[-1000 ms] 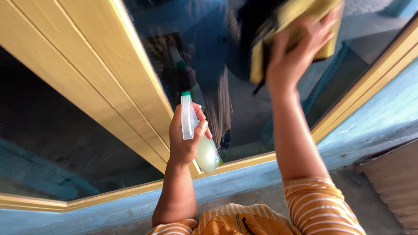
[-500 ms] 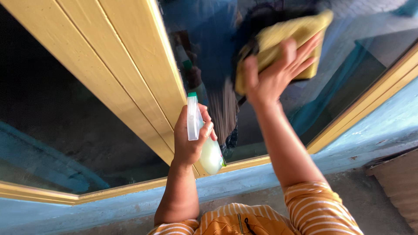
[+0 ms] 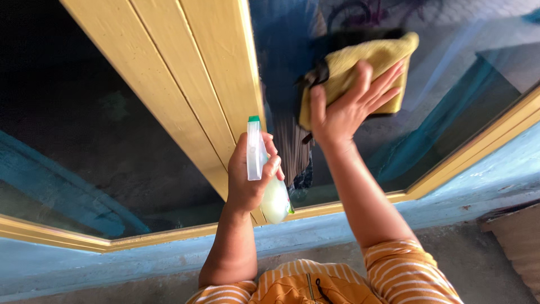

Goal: The person cleans a window by wiping the glass pane and frame with a cloth while holding a spray bottle.

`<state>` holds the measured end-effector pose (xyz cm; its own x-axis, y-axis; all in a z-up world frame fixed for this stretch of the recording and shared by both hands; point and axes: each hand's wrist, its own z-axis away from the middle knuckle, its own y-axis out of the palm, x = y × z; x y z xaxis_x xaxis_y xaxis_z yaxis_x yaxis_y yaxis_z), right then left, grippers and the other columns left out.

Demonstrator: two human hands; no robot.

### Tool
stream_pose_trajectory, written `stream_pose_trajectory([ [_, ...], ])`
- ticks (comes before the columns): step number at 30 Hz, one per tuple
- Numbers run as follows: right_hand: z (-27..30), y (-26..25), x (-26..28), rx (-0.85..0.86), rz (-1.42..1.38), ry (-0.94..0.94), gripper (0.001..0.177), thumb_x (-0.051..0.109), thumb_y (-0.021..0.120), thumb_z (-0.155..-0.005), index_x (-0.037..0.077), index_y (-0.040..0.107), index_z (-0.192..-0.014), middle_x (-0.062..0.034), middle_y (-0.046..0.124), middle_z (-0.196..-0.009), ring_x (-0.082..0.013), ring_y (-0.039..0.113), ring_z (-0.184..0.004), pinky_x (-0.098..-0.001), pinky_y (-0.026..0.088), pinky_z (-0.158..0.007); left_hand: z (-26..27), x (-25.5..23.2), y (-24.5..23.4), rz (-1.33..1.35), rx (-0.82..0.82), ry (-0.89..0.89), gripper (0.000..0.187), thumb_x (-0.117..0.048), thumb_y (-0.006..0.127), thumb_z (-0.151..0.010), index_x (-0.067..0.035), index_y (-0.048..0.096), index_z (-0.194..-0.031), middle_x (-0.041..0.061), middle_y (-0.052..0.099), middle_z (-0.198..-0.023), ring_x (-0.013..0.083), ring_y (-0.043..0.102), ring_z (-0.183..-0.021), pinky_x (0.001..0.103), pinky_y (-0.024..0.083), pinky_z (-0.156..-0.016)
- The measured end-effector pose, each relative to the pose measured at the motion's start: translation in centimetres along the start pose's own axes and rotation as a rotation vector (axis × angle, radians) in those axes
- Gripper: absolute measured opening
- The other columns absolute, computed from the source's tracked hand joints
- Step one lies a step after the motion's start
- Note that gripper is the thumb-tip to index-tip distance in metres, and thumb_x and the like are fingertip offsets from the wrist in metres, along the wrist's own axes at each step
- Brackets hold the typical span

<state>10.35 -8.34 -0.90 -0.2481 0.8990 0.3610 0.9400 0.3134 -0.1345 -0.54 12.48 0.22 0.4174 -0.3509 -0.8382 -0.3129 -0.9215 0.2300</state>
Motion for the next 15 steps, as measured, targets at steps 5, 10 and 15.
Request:
stream_pose_trajectory([
  [5,-6.3,2.0,-6.4,-0.141,0.103,0.096,0.079,0.064,0.052,-0.111,0.022,0.014,-0.167,-0.0182,-0.003,-0.173,-0.0380,-0.002,-0.158,-0.0590,0.000,-0.128,0.3,-0.3,-0.6,0.011,0.011,-0.014,0.035,-0.002,0.064,-0.090,-0.002,0.052,-0.123,0.006,0.057,-0.100,0.0140,0.064,-0.070,0.031,0.059,-0.061],
  [10,-5.7,2.4,-6.3,-0.156,0.064,0.197,0.075,0.059,0.046,-0.108,0.027,0.010,-0.166,-0.0112,0.001,-0.174,-0.0308,0.003,-0.164,-0.0537,0.006,-0.135,0.9,-0.7,-1.6,0.009,0.016,0.018,0.031,-0.002,0.064,-0.091,-0.003,0.053,-0.119,0.006,0.057,-0.101,0.0147,0.064,-0.071,0.031,0.059,-0.062],
  [15,0.4,1.2,2.1,-0.035,0.033,0.039,0.076,0.061,0.057,-0.112,0.019,0.019,-0.163,-0.0248,0.000,-0.171,-0.0442,-0.002,-0.161,-0.0653,-0.002,-0.127,0.7,-0.7,-1.9,0.022,0.012,0.025,0.031,-0.001,0.064,-0.090,-0.003,0.053,-0.120,0.005,0.057,-0.101,0.0139,0.063,-0.073,0.031,0.059,-0.062],
])
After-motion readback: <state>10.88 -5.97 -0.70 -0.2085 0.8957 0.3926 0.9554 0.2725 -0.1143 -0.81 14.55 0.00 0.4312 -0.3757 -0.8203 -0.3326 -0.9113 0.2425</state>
